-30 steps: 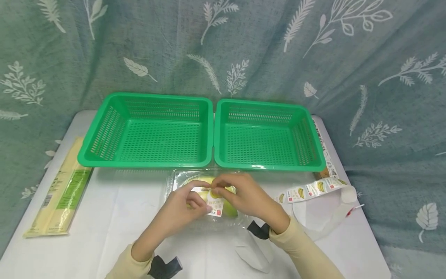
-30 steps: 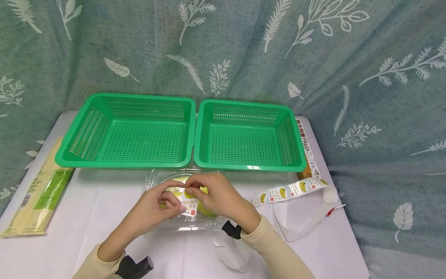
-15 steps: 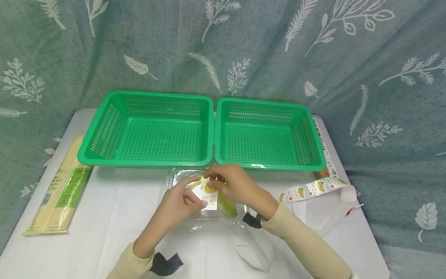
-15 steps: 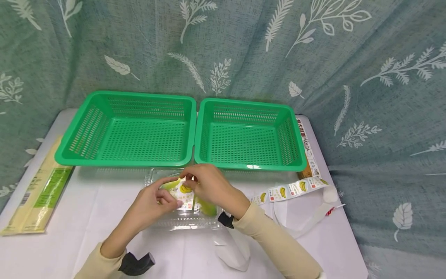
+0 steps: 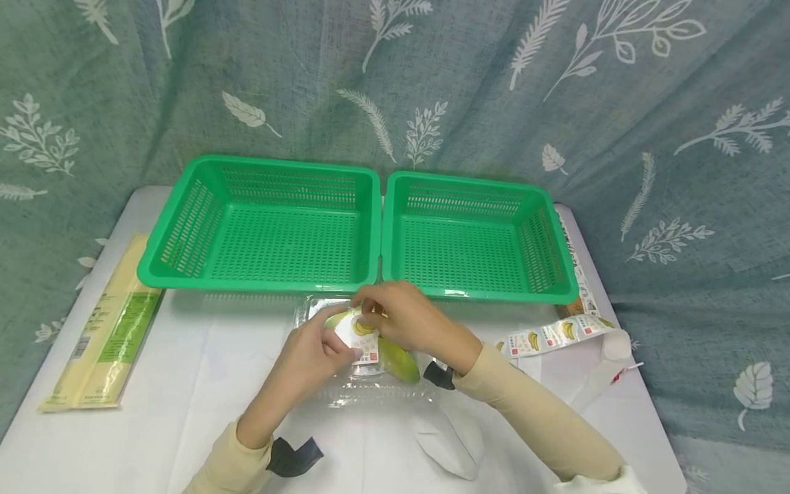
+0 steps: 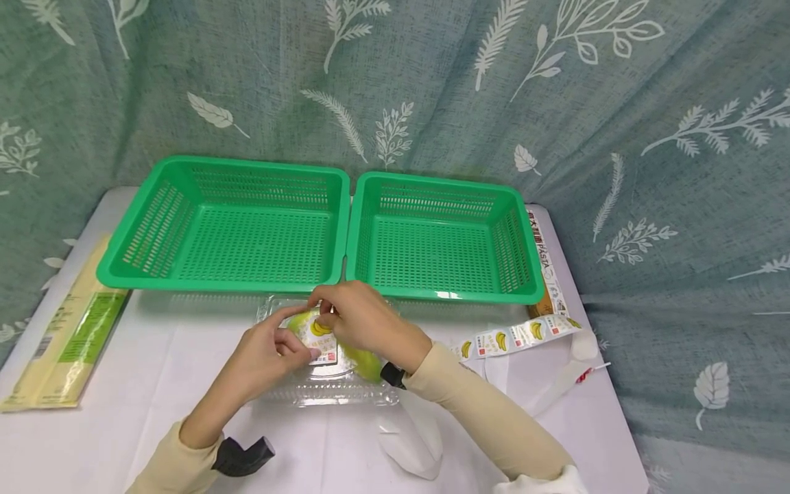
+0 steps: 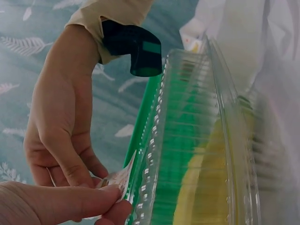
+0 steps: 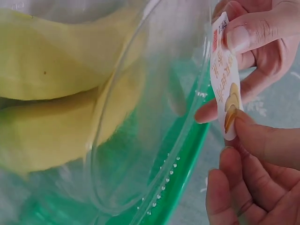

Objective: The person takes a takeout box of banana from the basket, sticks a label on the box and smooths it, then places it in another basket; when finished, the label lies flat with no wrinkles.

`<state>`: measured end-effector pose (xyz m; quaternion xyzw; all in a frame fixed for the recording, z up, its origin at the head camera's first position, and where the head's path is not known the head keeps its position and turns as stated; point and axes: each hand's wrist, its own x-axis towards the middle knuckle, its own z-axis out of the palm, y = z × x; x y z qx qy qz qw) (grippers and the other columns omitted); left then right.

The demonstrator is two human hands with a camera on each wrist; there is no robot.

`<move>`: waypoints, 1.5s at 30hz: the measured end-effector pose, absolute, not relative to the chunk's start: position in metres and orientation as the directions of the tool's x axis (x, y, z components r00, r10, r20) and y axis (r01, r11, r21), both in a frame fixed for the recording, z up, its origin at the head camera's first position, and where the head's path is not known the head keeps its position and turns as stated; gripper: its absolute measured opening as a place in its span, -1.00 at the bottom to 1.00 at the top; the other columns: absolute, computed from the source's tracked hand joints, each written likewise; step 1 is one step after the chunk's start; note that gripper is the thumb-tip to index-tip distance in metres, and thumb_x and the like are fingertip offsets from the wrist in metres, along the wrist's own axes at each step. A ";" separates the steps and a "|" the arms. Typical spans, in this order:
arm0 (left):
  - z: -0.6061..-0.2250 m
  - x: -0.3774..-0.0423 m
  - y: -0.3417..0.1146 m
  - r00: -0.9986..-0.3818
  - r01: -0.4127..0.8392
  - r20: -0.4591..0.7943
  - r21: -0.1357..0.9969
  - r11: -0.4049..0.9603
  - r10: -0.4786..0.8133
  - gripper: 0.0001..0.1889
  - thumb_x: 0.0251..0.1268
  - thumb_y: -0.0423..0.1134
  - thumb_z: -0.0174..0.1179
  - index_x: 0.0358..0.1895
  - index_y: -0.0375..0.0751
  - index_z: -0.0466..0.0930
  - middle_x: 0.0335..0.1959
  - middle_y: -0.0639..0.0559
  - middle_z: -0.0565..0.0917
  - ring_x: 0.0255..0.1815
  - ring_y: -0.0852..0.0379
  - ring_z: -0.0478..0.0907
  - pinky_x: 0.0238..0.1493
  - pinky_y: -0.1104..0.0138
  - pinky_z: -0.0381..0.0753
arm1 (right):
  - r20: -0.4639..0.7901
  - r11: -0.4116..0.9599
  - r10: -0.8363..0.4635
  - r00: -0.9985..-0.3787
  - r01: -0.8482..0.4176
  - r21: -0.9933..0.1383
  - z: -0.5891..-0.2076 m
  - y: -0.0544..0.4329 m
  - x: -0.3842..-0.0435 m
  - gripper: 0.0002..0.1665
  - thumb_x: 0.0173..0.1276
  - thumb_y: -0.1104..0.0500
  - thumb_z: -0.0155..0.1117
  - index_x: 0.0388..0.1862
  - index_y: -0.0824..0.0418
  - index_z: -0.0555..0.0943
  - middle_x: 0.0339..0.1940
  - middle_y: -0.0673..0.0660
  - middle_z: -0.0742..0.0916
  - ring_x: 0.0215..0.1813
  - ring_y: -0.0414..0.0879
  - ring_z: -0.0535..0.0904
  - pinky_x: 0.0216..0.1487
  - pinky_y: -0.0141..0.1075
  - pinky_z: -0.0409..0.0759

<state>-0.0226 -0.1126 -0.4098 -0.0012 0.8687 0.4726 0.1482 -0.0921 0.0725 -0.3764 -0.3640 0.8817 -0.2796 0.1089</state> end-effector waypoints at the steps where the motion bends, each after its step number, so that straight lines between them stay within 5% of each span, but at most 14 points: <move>1: -0.410 -0.023 -0.113 -0.956 -0.142 -0.260 0.816 0.560 0.137 -0.19 0.12 -0.28 0.42 0.47 -0.15 0.28 -0.50 0.10 0.74 -0.53 0.22 0.60 -0.34 0.32 0.57 | 0.008 0.580 -0.705 -0.710 -0.583 -0.568 -0.377 0.072 -0.093 -0.73 0.37 0.27 0.34 0.04 0.18 0.69 -0.27 0.02 0.81 -0.19 -0.15 0.70 -0.12 -0.34 0.66; 45: -0.414 -0.031 -0.105 -0.950 -0.156 -0.298 0.712 0.685 0.094 0.07 0.08 -0.19 0.47 0.57 -0.30 -0.06 -0.54 0.18 0.71 -0.50 0.23 0.55 0.03 0.00 0.59 | -0.153 0.712 -0.624 -0.766 -0.477 -0.515 -0.390 0.058 -0.096 -0.72 0.34 0.30 0.35 0.03 0.24 0.67 -0.29 0.08 0.81 -0.26 -0.11 0.71 -0.22 -0.39 0.67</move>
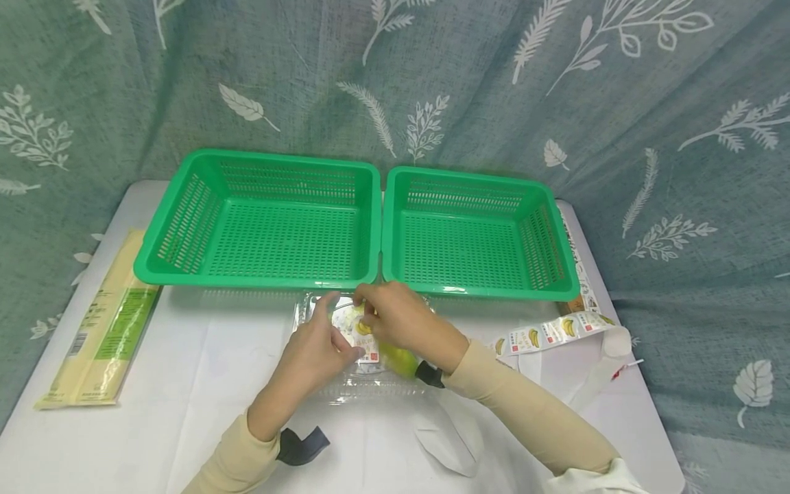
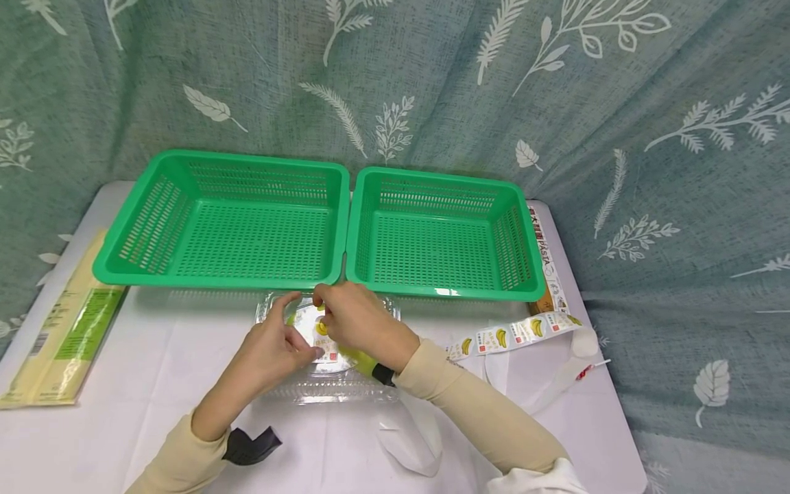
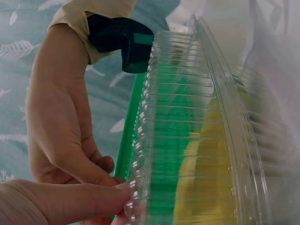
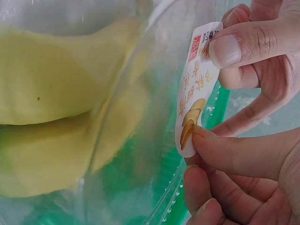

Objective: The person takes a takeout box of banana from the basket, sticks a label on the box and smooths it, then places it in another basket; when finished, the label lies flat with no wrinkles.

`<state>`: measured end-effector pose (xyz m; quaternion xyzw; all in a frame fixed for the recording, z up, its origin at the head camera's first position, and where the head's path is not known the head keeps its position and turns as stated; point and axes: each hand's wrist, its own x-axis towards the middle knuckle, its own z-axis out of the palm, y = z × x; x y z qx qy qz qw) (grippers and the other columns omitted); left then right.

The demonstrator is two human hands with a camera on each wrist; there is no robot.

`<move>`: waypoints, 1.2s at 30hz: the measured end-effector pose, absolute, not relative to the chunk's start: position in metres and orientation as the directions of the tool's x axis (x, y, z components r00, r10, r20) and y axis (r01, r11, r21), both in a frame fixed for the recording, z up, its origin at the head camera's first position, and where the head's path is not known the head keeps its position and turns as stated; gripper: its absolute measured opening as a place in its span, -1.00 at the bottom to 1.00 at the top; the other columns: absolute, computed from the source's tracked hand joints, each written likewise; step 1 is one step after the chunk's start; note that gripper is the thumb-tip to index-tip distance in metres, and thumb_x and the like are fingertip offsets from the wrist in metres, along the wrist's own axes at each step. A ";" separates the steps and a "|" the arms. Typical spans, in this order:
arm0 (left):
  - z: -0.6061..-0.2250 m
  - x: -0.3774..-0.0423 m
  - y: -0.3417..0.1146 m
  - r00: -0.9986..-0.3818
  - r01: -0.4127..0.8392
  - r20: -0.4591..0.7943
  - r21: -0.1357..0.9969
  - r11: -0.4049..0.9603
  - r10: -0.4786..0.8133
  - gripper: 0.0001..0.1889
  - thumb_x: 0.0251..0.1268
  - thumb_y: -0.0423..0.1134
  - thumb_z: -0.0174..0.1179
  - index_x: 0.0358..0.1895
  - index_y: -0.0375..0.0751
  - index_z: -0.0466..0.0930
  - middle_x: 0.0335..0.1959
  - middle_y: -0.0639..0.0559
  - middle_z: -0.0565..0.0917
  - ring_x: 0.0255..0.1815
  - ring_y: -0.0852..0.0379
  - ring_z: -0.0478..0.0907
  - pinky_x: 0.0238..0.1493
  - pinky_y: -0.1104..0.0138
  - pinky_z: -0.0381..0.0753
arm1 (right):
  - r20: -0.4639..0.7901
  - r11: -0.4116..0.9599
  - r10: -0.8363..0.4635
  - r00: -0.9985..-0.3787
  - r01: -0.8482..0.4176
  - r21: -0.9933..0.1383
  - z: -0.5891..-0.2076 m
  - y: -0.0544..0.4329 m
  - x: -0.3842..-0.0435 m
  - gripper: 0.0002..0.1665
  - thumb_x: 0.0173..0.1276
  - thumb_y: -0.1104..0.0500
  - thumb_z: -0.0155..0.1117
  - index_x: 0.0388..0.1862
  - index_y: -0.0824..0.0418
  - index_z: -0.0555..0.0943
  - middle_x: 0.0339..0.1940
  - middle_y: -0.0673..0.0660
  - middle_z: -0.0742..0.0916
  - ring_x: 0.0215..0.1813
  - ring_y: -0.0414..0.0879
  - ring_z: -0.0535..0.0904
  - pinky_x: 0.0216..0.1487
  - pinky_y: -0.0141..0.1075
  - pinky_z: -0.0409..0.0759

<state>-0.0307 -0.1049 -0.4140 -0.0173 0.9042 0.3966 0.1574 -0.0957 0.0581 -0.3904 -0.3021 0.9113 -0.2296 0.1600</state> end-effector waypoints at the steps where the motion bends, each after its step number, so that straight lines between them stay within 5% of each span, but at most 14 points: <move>1: -0.414 -0.031 -0.105 -0.950 -0.157 -0.298 0.711 0.685 0.091 0.07 0.08 -0.19 0.47 0.57 -0.30 -0.06 -0.53 0.18 0.71 -0.49 0.23 0.55 0.05 0.00 0.59 | -0.153 0.713 -0.624 -0.767 -0.478 -0.512 -0.390 0.058 -0.095 -0.72 0.34 0.31 0.34 0.03 0.24 0.66 -0.29 0.08 0.80 -0.27 -0.12 0.70 -0.24 -0.40 0.66; 11: -0.414 -0.030 -0.104 -0.955 -0.157 -0.287 0.702 0.695 0.075 0.08 0.06 -0.19 0.49 0.57 -0.30 -0.05 -0.53 0.18 0.71 -0.44 0.21 0.58 0.12 -0.05 0.56 | -0.122 0.705 -0.639 -0.760 -0.515 -0.488 -0.391 0.055 -0.094 -0.72 0.31 0.39 0.29 0.00 0.25 0.66 -0.40 0.06 0.77 -0.40 -0.17 0.62 -0.39 -0.48 0.57; 28: -0.414 -0.029 -0.100 -0.965 -0.120 -0.253 0.666 0.736 0.071 0.06 0.05 -0.23 0.47 0.56 -0.33 -0.02 -0.57 0.18 0.68 -0.55 0.25 0.55 -0.10 0.06 0.63 | -0.120 0.702 -0.655 -0.746 -0.542 -0.462 -0.391 0.050 -0.092 -0.66 0.23 0.47 0.24 -0.02 0.29 0.67 -0.57 0.04 0.69 -0.56 -0.22 0.44 -0.55 -0.49 0.44; 36: -0.415 -0.030 -0.099 -0.969 -0.100 -0.234 0.658 0.746 0.077 0.03 0.05 -0.23 0.48 0.56 -0.31 0.02 -0.58 0.18 0.67 -0.56 0.26 0.53 -0.16 0.09 0.62 | -0.127 0.736 -0.633 -0.763 -0.543 -0.404 -0.391 0.047 -0.091 -0.68 0.24 0.43 0.32 -0.02 0.26 0.67 -0.37 0.10 0.79 -0.45 -0.15 0.62 -0.48 -0.48 0.55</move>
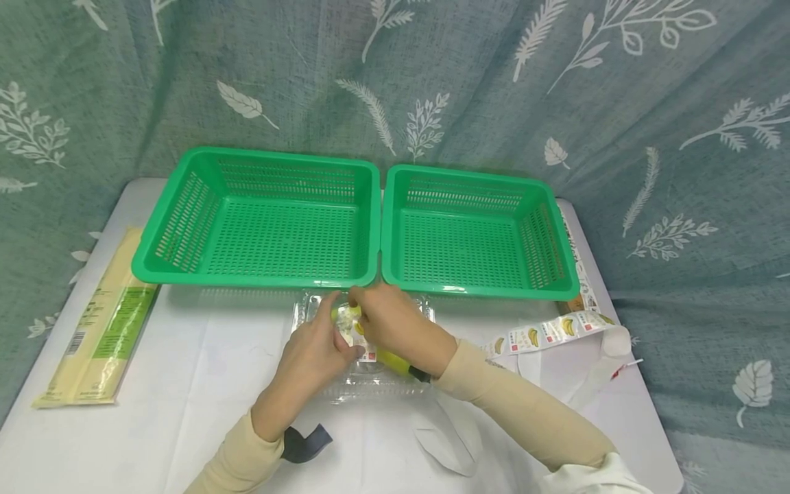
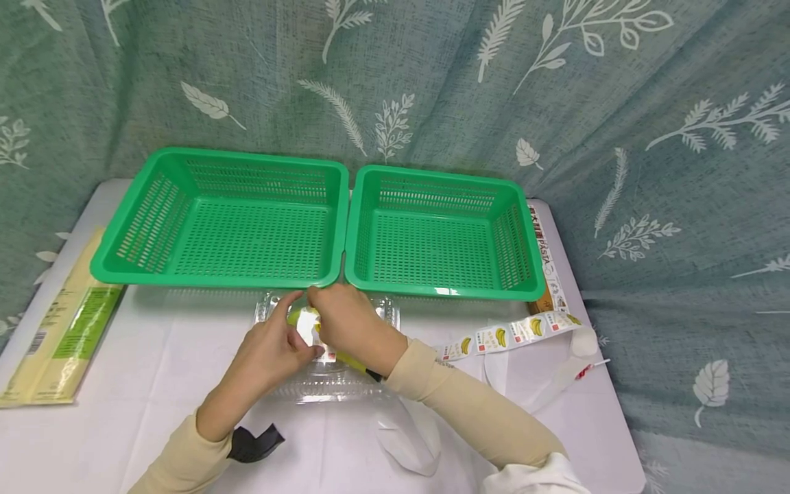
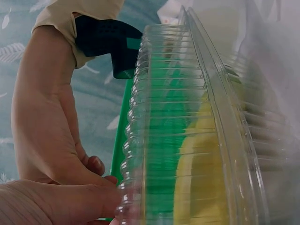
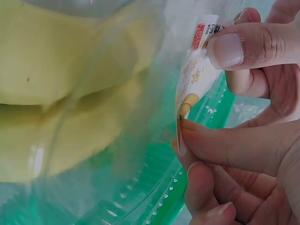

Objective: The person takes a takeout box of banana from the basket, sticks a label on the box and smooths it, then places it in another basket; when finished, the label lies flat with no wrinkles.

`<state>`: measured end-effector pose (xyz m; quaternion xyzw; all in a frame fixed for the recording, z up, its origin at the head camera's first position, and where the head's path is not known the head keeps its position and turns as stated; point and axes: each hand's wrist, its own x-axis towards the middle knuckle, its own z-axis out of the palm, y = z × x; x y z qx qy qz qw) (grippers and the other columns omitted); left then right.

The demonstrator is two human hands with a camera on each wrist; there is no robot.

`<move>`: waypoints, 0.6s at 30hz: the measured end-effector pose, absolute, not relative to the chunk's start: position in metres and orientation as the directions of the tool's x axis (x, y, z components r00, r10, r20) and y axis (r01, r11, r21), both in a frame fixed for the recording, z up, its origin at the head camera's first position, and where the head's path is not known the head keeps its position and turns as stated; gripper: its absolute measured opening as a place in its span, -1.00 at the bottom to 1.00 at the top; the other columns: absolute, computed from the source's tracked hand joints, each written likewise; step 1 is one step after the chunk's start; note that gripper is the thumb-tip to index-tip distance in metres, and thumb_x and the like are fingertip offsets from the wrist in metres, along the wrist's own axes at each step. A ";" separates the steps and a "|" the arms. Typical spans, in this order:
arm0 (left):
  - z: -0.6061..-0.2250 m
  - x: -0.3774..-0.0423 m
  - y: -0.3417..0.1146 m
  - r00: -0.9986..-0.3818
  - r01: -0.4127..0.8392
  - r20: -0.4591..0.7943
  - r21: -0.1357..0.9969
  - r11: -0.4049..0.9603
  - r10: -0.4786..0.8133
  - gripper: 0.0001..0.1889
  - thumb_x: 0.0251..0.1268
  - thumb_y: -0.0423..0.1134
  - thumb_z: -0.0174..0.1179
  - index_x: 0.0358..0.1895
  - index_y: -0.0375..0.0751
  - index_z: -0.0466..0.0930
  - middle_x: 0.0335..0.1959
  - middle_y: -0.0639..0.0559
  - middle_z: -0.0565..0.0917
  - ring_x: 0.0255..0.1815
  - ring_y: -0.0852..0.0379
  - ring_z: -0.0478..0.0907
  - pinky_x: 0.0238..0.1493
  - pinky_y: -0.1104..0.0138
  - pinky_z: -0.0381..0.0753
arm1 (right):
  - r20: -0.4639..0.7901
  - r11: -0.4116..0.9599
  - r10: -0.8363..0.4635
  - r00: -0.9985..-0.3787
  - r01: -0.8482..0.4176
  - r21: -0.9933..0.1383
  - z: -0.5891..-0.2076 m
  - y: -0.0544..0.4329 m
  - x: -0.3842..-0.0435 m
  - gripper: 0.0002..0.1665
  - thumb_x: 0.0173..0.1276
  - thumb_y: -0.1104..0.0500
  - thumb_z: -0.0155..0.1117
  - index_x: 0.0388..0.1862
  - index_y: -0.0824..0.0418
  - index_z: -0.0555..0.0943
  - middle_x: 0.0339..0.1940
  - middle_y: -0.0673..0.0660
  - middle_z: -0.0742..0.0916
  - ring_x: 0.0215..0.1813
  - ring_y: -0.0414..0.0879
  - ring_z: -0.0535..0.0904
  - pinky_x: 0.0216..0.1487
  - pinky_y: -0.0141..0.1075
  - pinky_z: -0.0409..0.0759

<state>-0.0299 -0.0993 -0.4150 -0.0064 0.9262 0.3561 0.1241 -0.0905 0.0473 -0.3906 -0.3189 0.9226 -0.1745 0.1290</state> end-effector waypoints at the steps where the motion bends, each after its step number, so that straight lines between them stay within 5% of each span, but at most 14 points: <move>1: -0.415 -0.030 -0.099 -0.969 -0.100 -0.234 0.658 0.746 0.076 0.04 0.05 -0.23 0.48 0.56 -0.30 0.02 -0.58 0.18 0.67 -0.56 0.26 0.53 -0.16 0.10 0.62 | -0.127 0.740 -0.631 -0.765 -0.546 -0.392 -0.390 0.047 -0.090 -0.69 0.24 0.42 0.33 -0.02 0.25 0.67 -0.30 0.11 0.81 -0.41 -0.11 0.67 -0.45 -0.47 0.59; 6: -0.416 -0.029 -0.099 -0.970 -0.100 -0.229 0.664 0.741 0.075 0.03 0.04 -0.24 0.48 0.56 -0.29 0.03 -0.59 0.18 0.67 -0.58 0.26 0.52 -0.27 0.19 0.60 | -0.132 0.753 -0.628 -0.767 -0.555 -0.354 -0.389 0.047 -0.092 -0.73 0.25 0.34 0.42 -0.07 0.24 0.67 -0.19 0.13 0.82 -0.23 -0.01 0.76 -0.30 -0.34 0.72; 18: -0.415 -0.028 -0.100 -0.974 -0.074 -0.209 0.669 0.740 0.092 0.00 0.07 -0.25 0.46 0.56 -0.28 0.04 -0.59 0.15 0.66 -0.61 0.26 0.51 -0.45 0.34 0.49 | -0.151 0.747 -0.616 -0.773 -0.512 -0.423 -0.390 0.053 -0.102 -0.74 0.23 0.28 0.46 -0.09 0.25 0.69 -0.27 0.11 0.82 -0.25 -0.05 0.74 -0.23 -0.31 0.70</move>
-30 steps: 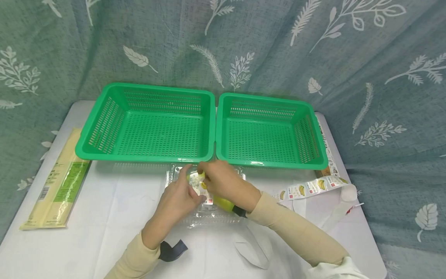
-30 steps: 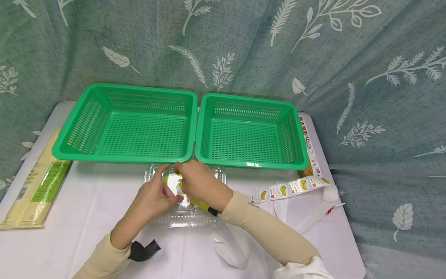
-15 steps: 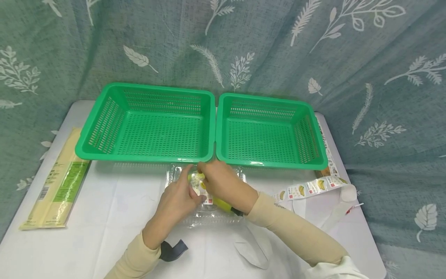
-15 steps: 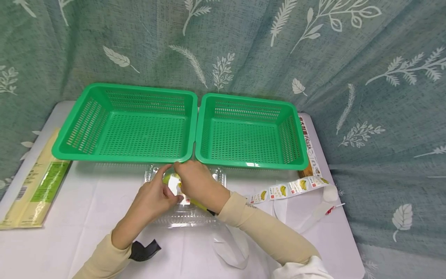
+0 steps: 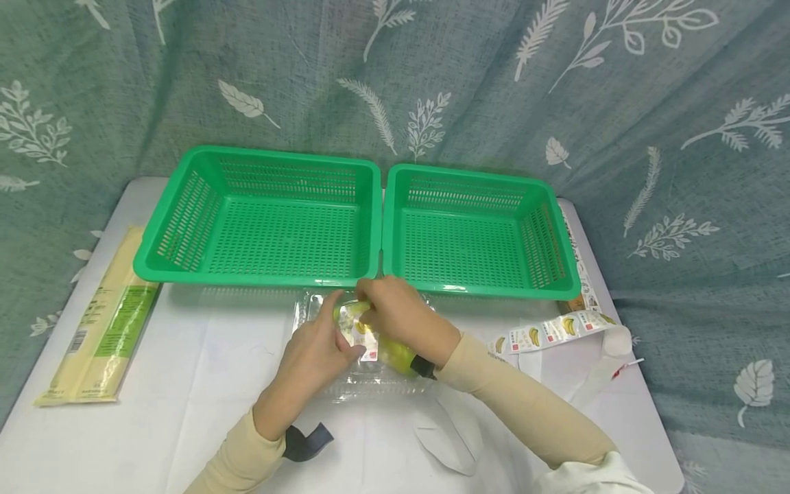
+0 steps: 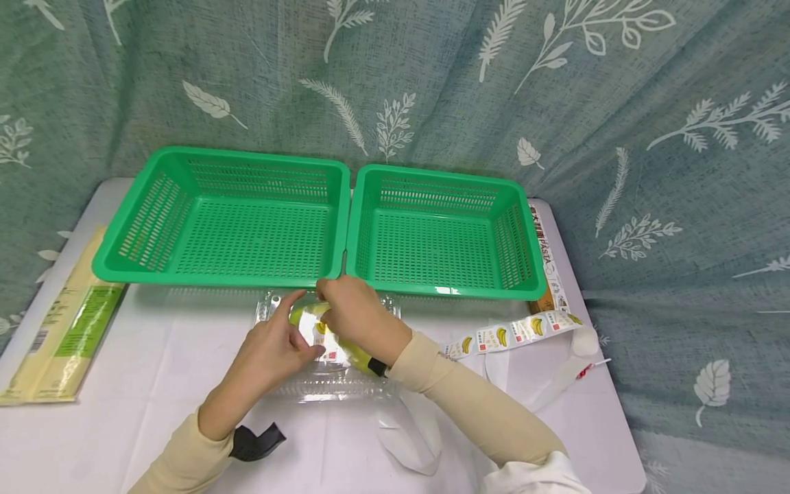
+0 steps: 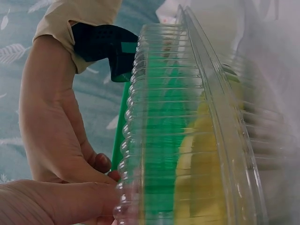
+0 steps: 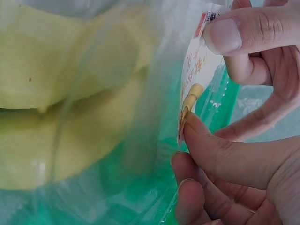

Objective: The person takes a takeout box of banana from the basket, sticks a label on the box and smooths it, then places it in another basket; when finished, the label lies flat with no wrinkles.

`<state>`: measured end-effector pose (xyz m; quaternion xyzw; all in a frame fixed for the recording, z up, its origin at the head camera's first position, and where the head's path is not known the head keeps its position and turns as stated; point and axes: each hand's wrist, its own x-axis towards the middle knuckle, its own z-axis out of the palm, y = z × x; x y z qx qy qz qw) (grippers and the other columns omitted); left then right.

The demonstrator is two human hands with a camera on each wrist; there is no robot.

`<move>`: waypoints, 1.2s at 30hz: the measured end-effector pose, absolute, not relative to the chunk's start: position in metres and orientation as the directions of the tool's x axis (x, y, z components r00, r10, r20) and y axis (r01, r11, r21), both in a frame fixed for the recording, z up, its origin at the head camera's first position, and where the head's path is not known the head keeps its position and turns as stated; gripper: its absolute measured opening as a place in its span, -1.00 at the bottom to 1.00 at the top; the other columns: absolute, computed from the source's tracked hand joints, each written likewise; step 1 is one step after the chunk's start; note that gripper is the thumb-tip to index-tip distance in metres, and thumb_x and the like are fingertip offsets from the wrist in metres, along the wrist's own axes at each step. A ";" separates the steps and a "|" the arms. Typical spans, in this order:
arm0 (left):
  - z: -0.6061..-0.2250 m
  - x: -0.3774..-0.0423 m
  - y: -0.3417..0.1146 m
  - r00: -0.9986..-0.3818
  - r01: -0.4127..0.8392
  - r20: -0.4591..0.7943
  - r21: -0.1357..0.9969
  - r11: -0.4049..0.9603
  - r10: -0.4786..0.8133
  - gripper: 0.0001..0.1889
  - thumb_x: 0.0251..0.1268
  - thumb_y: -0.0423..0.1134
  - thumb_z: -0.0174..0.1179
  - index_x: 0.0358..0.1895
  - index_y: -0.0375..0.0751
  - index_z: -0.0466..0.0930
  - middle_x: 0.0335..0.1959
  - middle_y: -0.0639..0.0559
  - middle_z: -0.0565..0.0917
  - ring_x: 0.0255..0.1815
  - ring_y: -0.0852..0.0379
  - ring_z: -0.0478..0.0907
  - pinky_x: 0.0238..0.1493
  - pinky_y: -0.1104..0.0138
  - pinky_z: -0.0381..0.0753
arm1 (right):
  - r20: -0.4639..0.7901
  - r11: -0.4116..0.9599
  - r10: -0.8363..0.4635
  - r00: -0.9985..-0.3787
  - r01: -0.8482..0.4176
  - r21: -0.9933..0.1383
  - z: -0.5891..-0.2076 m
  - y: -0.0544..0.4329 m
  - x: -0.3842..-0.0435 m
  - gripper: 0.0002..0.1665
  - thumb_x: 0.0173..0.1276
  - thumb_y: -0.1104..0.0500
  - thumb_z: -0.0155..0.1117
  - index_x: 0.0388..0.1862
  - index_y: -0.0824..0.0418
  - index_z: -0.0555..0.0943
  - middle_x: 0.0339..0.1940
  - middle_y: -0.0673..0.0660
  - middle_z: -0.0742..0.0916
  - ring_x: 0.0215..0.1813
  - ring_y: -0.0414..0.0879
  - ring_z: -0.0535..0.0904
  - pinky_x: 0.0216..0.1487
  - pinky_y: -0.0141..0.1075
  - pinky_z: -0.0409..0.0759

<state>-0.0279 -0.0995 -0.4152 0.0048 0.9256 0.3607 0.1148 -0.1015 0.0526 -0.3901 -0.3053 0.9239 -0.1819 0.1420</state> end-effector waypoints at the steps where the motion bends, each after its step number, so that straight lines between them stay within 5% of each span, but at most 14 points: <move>1: -0.415 -0.028 -0.100 -0.973 -0.075 -0.212 0.666 0.742 0.092 0.01 0.07 -0.25 0.46 0.56 -0.27 0.04 -0.59 0.15 0.66 -0.61 0.26 0.51 -0.45 0.33 0.49 | -0.155 0.751 -0.610 -0.777 -0.506 -0.424 -0.390 0.053 -0.102 -0.72 0.23 0.26 0.47 -0.08 0.24 0.69 -0.26 0.10 0.82 -0.25 -0.05 0.74 -0.22 -0.31 0.70; 9: -0.416 -0.026 -0.100 -0.980 -0.030 -0.165 0.667 0.744 0.109 -0.04 0.11 -0.25 0.46 0.55 -0.23 0.08 -0.49 0.10 0.68 -0.57 0.23 0.51 -0.46 0.35 0.48 | -0.198 0.776 -0.573 -0.796 -0.448 -0.444 -0.391 0.056 -0.106 -0.67 0.26 0.11 0.48 -0.04 0.22 0.68 -0.32 0.05 0.81 -0.36 -0.18 0.66 -0.35 -0.41 0.61; 18: -0.416 -0.014 -0.108 -0.986 0.153 0.059 0.698 0.700 0.157 -0.66 0.23 -0.33 0.36 0.09 -0.15 0.68 0.02 -0.04 0.75 0.06 -0.06 0.69 0.09 0.03 0.70 | -0.203 0.781 -0.560 -0.803 -0.430 -0.453 -0.392 0.058 -0.108 -0.66 0.24 0.08 0.50 -0.05 0.19 0.70 -0.33 0.03 0.79 -0.34 -0.19 0.64 -0.33 -0.42 0.60; 26: -0.425 0.000 -0.107 -0.919 0.330 0.022 0.587 0.739 0.393 -0.26 0.33 -0.12 0.32 0.50 -0.29 0.27 0.55 -0.19 0.31 0.58 -0.19 0.23 0.57 -0.15 0.20 | -0.222 0.813 -0.523 -0.823 -0.403 -0.419 -0.393 0.061 -0.109 -0.77 0.24 0.08 0.49 -0.44 0.12 0.61 -0.53 -0.03 0.68 -0.47 -0.17 0.54 -0.43 -0.39 0.54; 36: -0.429 0.012 -0.104 -0.902 0.365 -0.037 0.468 0.805 0.431 -0.08 0.42 0.18 0.14 0.60 -0.29 -0.03 0.65 -0.19 0.01 0.68 -0.14 -0.05 0.64 -0.16 -0.04 | -0.273 0.850 -0.473 -0.838 -0.352 -0.393 -0.393 0.065 -0.107 -0.55 0.22 -0.09 0.51 -0.66 0.09 0.53 -0.70 -0.06 0.57 -0.60 -0.19 0.42 -0.55 -0.39 0.45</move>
